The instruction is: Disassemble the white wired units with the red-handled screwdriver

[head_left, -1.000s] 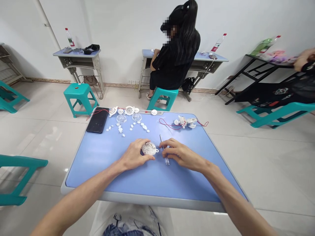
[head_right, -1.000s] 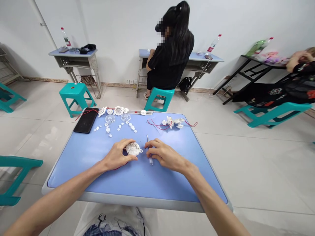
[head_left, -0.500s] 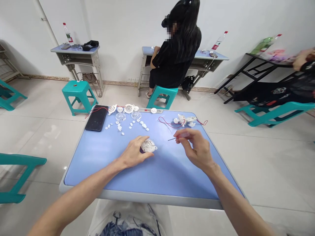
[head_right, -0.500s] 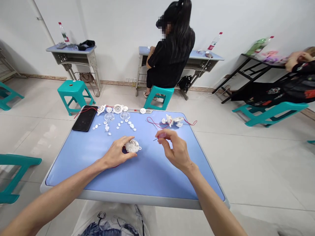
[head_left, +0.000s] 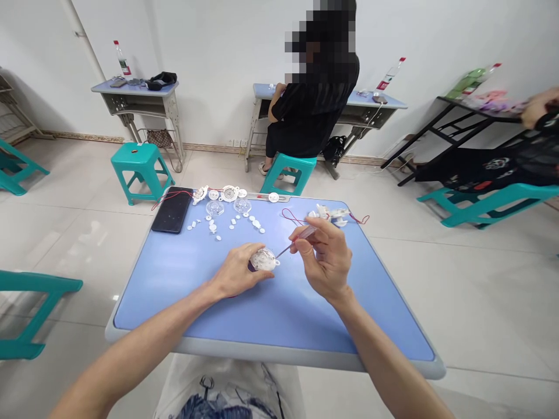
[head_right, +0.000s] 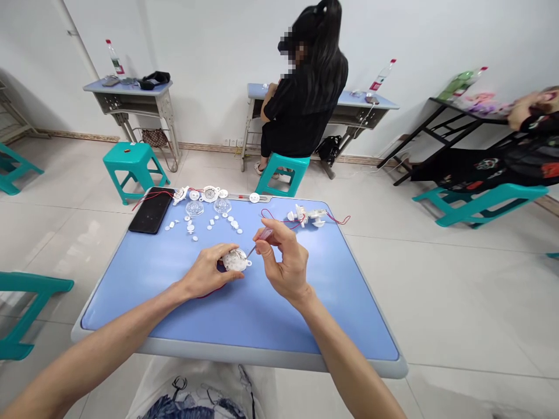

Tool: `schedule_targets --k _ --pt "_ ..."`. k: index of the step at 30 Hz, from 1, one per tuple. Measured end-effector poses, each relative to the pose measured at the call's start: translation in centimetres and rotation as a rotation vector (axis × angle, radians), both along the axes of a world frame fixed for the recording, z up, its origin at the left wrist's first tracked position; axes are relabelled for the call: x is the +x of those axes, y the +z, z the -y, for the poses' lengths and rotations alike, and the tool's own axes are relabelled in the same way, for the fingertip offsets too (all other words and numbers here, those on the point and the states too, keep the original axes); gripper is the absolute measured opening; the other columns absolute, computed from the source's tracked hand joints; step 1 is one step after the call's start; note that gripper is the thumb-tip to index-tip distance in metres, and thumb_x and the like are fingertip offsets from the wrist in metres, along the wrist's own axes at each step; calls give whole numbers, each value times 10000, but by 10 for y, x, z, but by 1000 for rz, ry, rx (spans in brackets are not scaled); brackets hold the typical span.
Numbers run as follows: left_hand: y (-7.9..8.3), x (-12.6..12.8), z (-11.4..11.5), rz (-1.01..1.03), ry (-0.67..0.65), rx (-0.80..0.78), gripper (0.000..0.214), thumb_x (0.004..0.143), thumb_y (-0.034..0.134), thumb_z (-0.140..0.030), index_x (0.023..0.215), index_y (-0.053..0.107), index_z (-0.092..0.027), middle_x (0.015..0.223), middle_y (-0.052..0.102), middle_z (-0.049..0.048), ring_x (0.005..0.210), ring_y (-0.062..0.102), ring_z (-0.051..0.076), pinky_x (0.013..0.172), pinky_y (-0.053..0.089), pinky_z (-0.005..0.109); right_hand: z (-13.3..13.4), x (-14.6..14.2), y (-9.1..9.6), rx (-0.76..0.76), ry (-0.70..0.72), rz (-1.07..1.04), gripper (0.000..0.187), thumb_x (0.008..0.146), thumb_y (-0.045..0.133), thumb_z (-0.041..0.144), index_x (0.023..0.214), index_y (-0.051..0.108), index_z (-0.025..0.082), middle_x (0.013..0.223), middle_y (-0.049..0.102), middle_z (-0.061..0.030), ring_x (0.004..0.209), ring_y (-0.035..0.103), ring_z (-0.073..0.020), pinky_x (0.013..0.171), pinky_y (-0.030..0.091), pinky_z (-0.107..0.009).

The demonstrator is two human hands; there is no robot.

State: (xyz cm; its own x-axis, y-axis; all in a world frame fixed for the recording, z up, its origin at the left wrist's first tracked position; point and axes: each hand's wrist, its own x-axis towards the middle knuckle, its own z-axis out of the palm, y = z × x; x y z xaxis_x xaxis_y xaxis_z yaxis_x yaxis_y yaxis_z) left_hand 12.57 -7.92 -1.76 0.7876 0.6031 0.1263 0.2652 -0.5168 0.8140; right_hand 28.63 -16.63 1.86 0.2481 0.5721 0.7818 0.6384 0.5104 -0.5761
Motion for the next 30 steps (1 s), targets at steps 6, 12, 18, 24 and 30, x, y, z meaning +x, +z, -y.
schedule_targets --k 6,12,18,24,30 --pt "-1 0 0 10 0 0 560 728 770 -389 1222 595 -192 1116 668 71 957 622 226 868 488 349 -2 1 -6 3 -42 21 366 923 539 165 1268 489 276 818 609 8 638 614 -121 566 584 -287" --pt "-1 -1 0 13 -4 3 554 725 773 -388 1211 599 -187 1095 671 64 908 626 213 821 493 327 -3 0 -10 11 -41 70 406 909 548 131 1285 493 274 816 607 6 655 610 -121 587 591 -293" --pt "-1 -1 0 20 -6 1 539 728 768 -380 1205 602 -192 1090 669 60 911 625 213 831 490 330 -2 -1 -10 -1 -51 88 379 921 544 162 1281 488 267 801 607 6 657 622 -126 596 597 -299" --pt "-2 -1 0 13 -4 10 537 729 766 -385 1205 604 -197 1049 667 50 869 613 201 803 489 316 -2 0 -10 -15 -48 121 402 917 552 153 1295 487 274 834 625 -5 688 629 -134 618 598 -313" --pt "-4 -1 0 21 -12 15 558 727 777 -383 1217 597 -185 1066 667 52 899 621 206 831 488 318 -3 3 -3 -68 -26 131 396 887 598 148 1255 516 269 811 632 10 706 642 -139 647 592 -308"
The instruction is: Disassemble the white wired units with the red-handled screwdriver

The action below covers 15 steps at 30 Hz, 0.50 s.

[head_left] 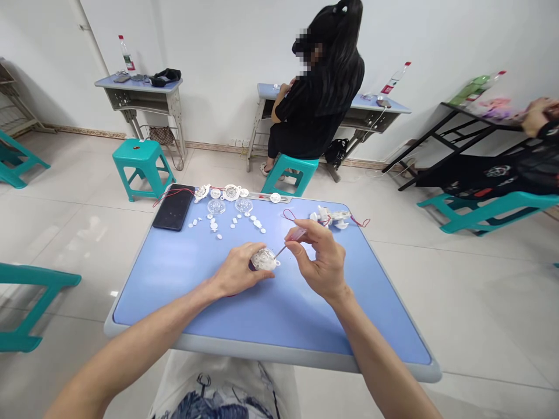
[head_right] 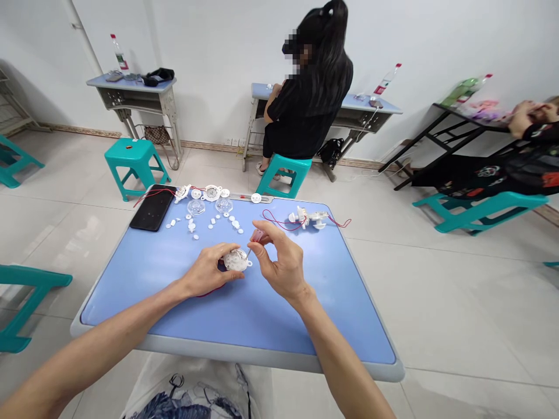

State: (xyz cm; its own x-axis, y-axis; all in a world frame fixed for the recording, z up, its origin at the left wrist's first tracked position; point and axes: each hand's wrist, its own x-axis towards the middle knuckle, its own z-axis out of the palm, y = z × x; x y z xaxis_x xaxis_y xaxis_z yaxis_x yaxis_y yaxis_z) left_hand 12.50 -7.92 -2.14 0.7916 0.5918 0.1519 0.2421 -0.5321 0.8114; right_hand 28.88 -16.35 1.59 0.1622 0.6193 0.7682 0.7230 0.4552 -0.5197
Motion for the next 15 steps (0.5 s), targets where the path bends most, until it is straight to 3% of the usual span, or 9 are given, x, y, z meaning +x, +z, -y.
schedule_targets --k 10,15 --pt "-1 0 0 7 5 11 553 723 783 -374 1207 606 -174 1027 667 49 865 619 203 799 490 314 0 -5 5 -8 -19 -65 333 871 638 183 1178 536 262 810 631 14 706 647 -131 599 597 -274" --pt "-2 1 1 27 3 25 533 731 779 -366 1198 605 -175 1044 672 53 868 615 198 803 486 312 -1 -8 9 8 -100 -66 240 868 648 206 1094 578 250 785 620 17 689 620 -133 577 579 -277"
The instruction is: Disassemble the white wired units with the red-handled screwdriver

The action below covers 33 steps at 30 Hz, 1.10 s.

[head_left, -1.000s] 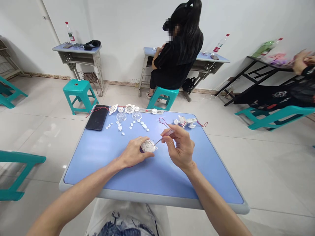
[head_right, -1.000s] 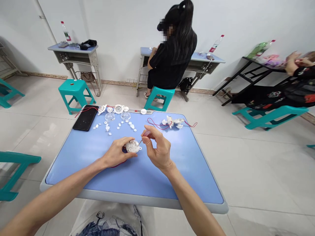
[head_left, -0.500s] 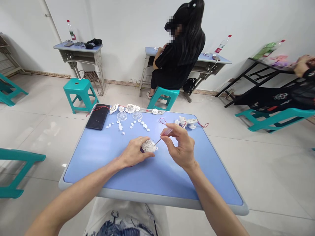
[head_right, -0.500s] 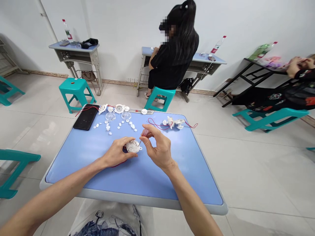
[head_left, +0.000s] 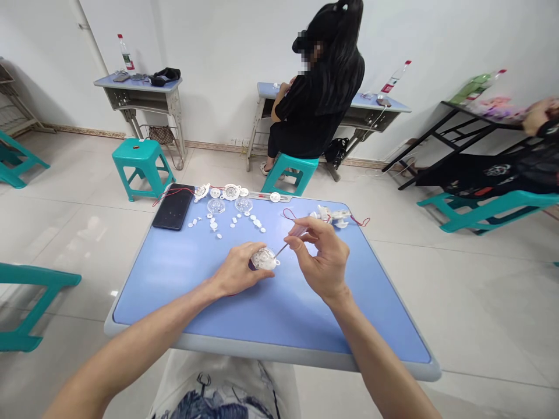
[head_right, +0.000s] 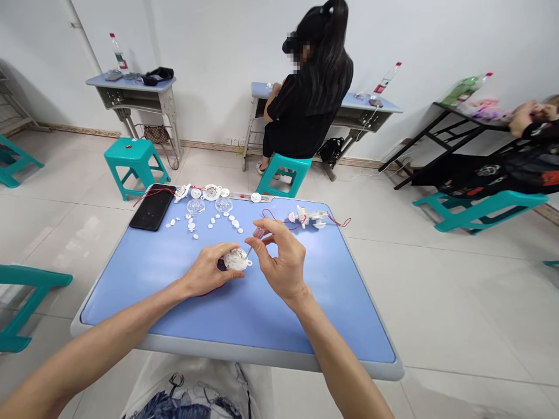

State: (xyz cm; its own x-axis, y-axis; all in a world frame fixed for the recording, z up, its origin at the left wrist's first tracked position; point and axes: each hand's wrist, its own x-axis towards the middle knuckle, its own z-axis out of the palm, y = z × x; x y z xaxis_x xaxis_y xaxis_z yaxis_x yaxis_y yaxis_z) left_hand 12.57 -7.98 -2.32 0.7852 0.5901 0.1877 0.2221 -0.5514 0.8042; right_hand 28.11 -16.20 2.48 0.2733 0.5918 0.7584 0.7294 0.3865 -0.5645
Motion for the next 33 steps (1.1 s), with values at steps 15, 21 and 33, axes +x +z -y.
schedule_targets --k 15,21,33 --pt "4 -3 2 25 -3 -8 526 728 772 -271 1215 607 -162 1149 686 81 1029 645 239 939 480 350 7 -10 7 -33 -107 -18 180 857 662 219 1035 642 240 737 667 27 641 661 -133 643 613 -288" --pt "7 -4 1 32 -20 -40 525 726 767 -276 1212 617 -146 1123 696 83 990 654 240 893 496 338 10 -11 7 -36 -113 7 143 868 647 204 1009 647 230 741 673 24 616 642 -123 649 611 -288" --pt "10 -4 0 -29 -28 -41 502 738 748 -285 1206 611 -166 1055 702 49 915 644 211 852 481 307 14 -7 6 -89 -60 -23 191 879 619 146 1045 648 237 811 711 25 690 679 -129 704 598 -289"
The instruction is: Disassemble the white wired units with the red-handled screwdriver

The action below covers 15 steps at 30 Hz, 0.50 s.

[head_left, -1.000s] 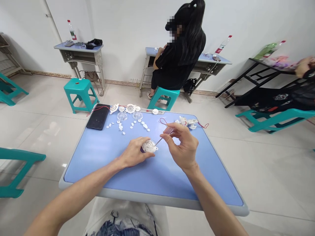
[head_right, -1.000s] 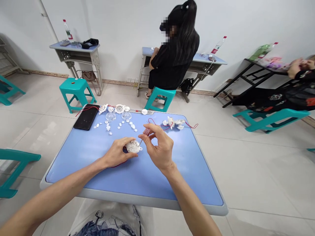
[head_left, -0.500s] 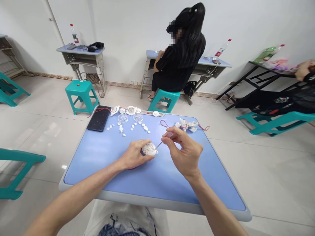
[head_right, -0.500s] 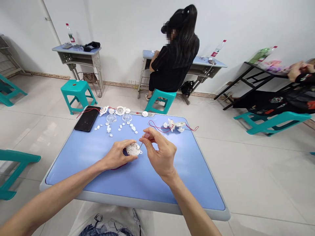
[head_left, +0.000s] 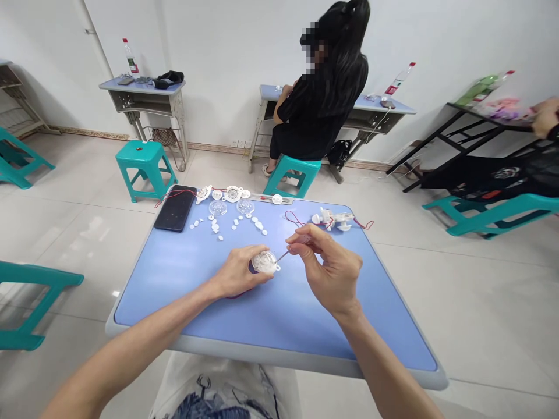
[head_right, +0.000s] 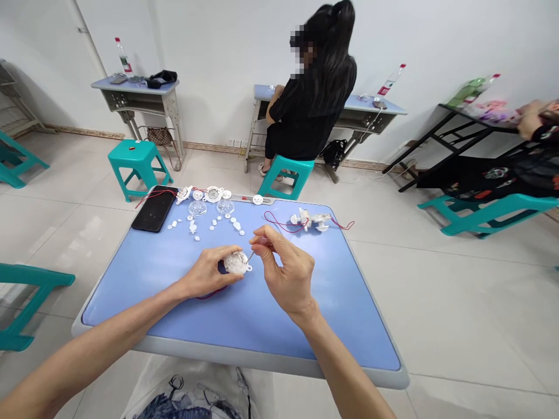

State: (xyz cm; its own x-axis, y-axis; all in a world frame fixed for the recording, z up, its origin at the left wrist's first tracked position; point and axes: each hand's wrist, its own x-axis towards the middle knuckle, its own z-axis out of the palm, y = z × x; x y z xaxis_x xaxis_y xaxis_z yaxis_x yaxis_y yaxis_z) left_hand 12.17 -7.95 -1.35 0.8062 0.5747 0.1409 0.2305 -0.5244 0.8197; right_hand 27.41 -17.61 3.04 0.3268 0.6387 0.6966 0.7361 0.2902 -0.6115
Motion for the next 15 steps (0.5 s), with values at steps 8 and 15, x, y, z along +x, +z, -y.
schedule_targets --k 8,15 --pt "-1 0 0 13 -5 -9 524 731 753 -278 1221 603 -167 1097 694 54 958 642 214 884 474 311 1 5 2 -68 131 -107 254 920 535 134 1132 616 249 859 715 16 688 665 -129 710 594 -328" --pt "-1 0 0 14 -2 -26 525 733 745 -283 1226 599 -176 1132 690 62 988 643 227 914 472 332 2 10 2 -57 246 -142 250 926 534 154 1154 585 243 915 686 -18 756 647 -147 713 576 -352"
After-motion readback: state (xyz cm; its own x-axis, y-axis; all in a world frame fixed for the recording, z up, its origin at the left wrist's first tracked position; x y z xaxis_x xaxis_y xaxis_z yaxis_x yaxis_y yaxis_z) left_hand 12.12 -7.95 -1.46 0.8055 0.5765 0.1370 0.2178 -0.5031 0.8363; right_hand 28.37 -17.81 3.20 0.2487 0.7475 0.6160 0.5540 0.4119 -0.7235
